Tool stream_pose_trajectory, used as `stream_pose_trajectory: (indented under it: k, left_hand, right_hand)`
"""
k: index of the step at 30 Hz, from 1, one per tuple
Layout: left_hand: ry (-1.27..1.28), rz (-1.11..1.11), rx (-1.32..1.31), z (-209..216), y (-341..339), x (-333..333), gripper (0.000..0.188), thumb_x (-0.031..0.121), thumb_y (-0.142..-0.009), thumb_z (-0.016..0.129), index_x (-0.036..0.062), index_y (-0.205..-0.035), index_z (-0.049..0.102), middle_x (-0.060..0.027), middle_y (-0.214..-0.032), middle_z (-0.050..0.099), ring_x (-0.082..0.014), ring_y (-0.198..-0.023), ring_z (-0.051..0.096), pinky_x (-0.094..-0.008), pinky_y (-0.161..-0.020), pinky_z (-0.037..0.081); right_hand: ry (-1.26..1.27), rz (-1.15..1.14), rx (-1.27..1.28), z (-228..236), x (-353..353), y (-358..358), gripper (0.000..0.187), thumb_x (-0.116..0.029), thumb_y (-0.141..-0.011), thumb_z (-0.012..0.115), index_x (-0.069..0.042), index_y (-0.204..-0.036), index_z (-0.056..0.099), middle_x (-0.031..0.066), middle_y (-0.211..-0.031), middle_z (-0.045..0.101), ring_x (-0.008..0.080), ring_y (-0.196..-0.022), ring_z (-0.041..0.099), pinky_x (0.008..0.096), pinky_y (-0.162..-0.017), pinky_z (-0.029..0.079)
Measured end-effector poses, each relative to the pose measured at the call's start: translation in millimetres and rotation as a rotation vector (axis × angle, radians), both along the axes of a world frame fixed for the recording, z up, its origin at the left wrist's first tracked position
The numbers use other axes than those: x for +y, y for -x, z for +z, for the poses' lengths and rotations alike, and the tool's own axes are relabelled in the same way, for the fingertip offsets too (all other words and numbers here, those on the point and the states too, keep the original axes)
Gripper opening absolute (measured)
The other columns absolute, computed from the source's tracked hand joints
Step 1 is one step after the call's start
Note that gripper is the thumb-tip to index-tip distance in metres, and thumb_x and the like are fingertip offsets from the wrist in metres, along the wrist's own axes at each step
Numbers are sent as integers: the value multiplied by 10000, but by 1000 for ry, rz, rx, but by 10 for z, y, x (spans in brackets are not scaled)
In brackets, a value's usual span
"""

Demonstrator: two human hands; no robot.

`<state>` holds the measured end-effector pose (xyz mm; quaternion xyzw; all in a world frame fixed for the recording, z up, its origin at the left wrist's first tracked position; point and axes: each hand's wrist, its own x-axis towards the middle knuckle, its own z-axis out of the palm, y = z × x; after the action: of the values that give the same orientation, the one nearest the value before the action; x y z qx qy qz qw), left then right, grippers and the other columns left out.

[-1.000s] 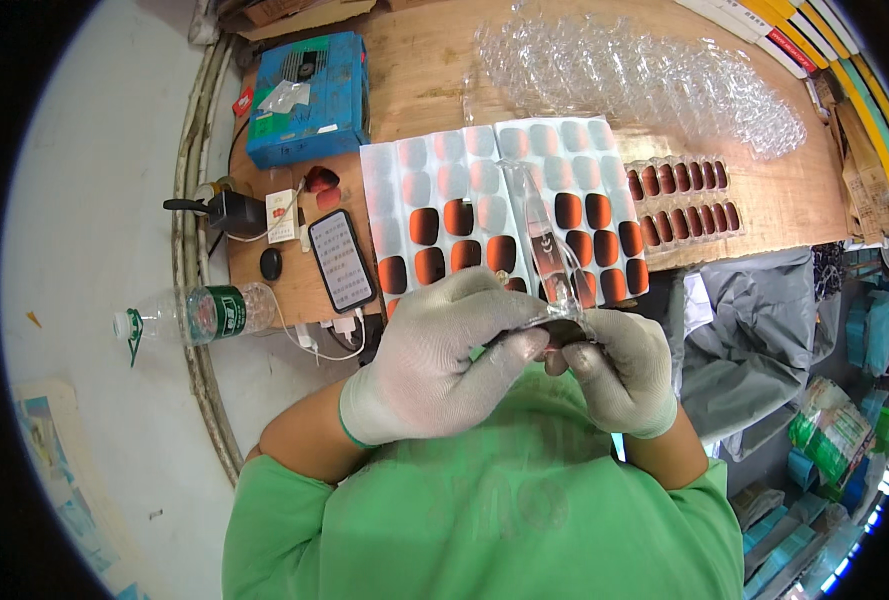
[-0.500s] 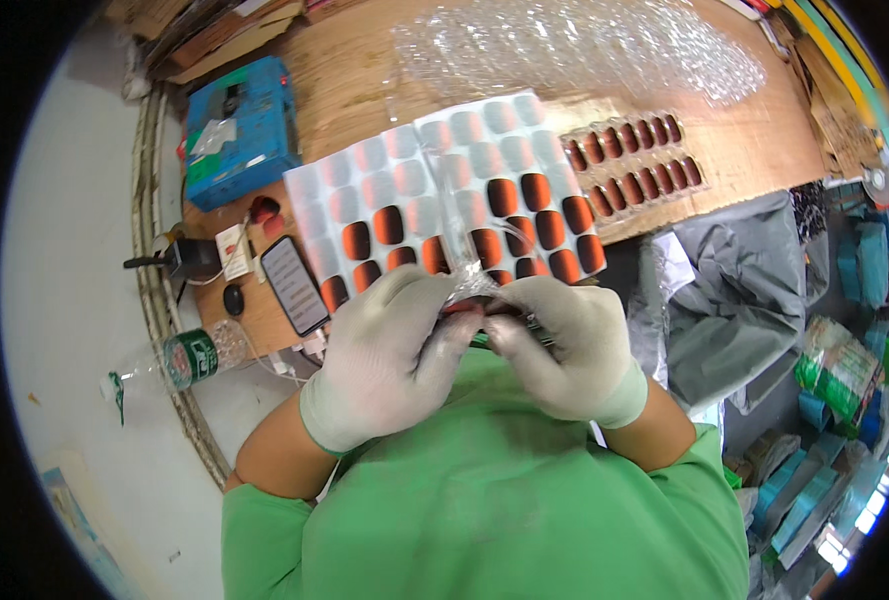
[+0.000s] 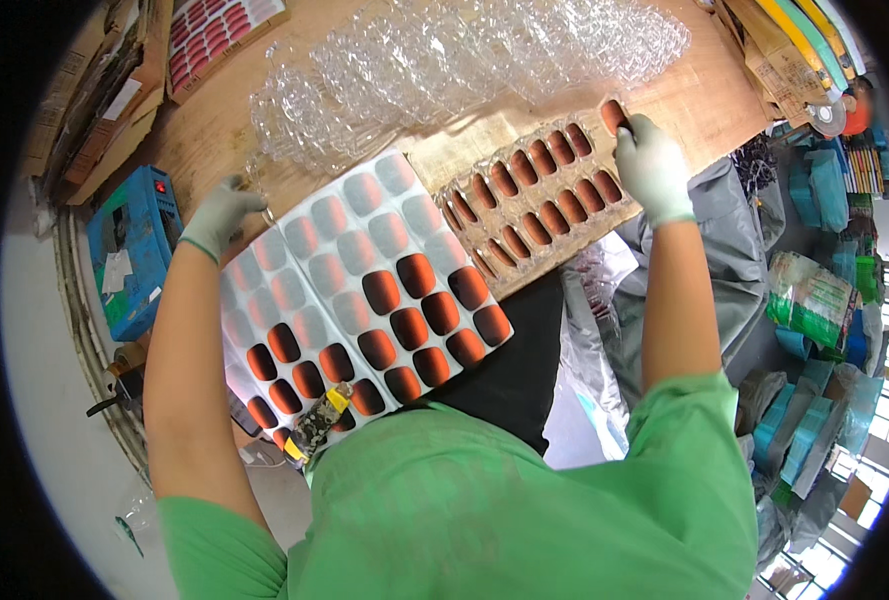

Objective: The person repeatedly picks small dark cylindrical objects from a white tray, places them into clear plastic holders, and arranges the filled holders on the table. The process continues with multiple units being handled one at a time.

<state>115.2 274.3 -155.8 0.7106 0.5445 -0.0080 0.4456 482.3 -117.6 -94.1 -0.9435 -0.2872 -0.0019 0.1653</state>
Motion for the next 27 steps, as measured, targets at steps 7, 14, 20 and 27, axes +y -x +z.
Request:
stream_pose_trajectory:
  k: [7,14,20,27]
  left_hand:
    - [33,236,-134,161,-50,-64,572,74,-777,667,65,-1329,520,-73,-820,607,-171,-629,570,-341,-504,452]
    - [-302,190,-551,1027,328,-1037,338,164,-941,639,-4,-1233,608,-36,-909,671,-70,-687,526,-227,-599,423]
    - [-154,33,-646,1240,653,-2224,343,145,-1010,539,-89,-1260,557,-150,-1087,688,-161,-982,670,-299,-884,523]
    - [-70,83,-800,1157,1085,-2591,307,162,-1030,495,-84,-1207,548,-160,-1054,684,-182,-968,654,-332,-853,528]
  right_hand:
    - [8,25,188,-386,-24,-169,386,-316,-962,554,-7,-1164,668,273,-1028,699,418,-1001,679,448,-899,523]
    - [-407,519,70,-80,266,1564,227,-182,-892,653,-54,-1072,702,152,-1003,694,347,-987,656,445,-889,526]
    - [204,513,196,22,599,2293,343,-229,-826,676,-21,-1098,659,212,-1181,597,365,-1153,572,450,-982,494]
    - [-509,773,484,377,405,2548,172,-113,-845,705,-14,-978,660,164,-875,693,319,-818,703,408,-732,552]
